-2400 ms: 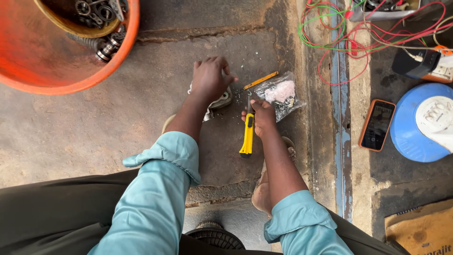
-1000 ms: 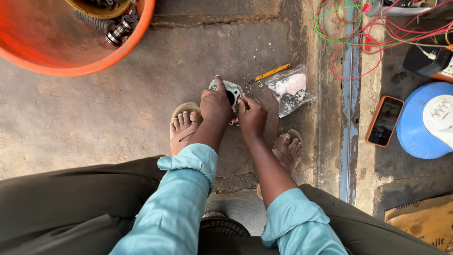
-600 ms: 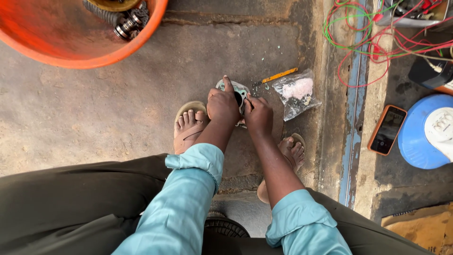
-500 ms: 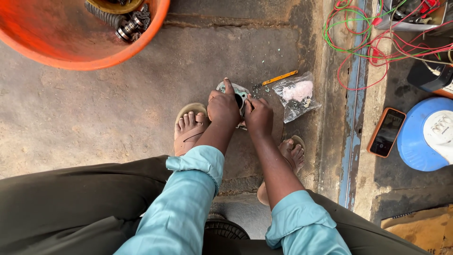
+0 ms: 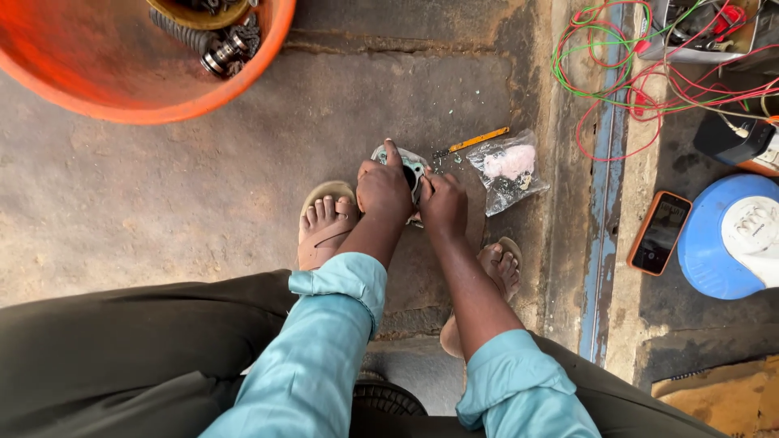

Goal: Scraping off an old gasket from a motorcycle cylinder block using a utility knife.

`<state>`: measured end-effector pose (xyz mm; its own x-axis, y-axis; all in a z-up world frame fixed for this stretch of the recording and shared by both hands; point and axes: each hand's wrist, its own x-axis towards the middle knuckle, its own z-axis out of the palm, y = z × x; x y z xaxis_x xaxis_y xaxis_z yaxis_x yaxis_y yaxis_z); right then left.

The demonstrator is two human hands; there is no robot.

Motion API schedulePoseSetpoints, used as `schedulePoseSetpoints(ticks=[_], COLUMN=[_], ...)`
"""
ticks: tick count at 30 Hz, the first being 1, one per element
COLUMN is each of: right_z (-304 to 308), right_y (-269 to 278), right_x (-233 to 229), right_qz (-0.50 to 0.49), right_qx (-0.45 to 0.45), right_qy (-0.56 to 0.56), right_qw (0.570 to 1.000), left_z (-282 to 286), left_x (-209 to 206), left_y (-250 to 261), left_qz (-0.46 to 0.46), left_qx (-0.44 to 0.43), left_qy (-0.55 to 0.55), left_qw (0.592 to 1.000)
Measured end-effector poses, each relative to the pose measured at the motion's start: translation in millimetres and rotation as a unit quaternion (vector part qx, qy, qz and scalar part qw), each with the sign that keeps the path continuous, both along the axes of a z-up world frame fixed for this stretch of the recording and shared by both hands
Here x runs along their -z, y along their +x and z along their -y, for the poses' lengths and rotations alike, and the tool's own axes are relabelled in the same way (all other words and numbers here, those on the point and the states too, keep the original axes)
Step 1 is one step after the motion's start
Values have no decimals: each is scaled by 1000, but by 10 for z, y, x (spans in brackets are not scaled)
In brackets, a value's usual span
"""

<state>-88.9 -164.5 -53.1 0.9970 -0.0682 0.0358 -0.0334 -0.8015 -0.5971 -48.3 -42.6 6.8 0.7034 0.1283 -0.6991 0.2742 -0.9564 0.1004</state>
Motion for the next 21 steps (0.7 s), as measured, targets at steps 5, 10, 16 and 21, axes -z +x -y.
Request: schedulePoseSetpoints(ticks=[5,10,16,21], right_z=[19,50,17,19], right_y=[1,-27,-12,46], right_x=[1,54,28,-1], right_qz=[2,21,-30,0], right_qx=[-5,-9,-4,-19], right_qy=[-5,13,-9,-4], right_qw=[1000,1000,1000,1000], left_z=[-5,18,-4,-6], left_x=[38,-28,105,33], left_y=[-23,4,-24,17], left_qz=[5,-12,21,9], left_qx=[6,13,18,-3], left_qy=[0,-2,1,-3], left_qw=[1000,1000,1000,1000])
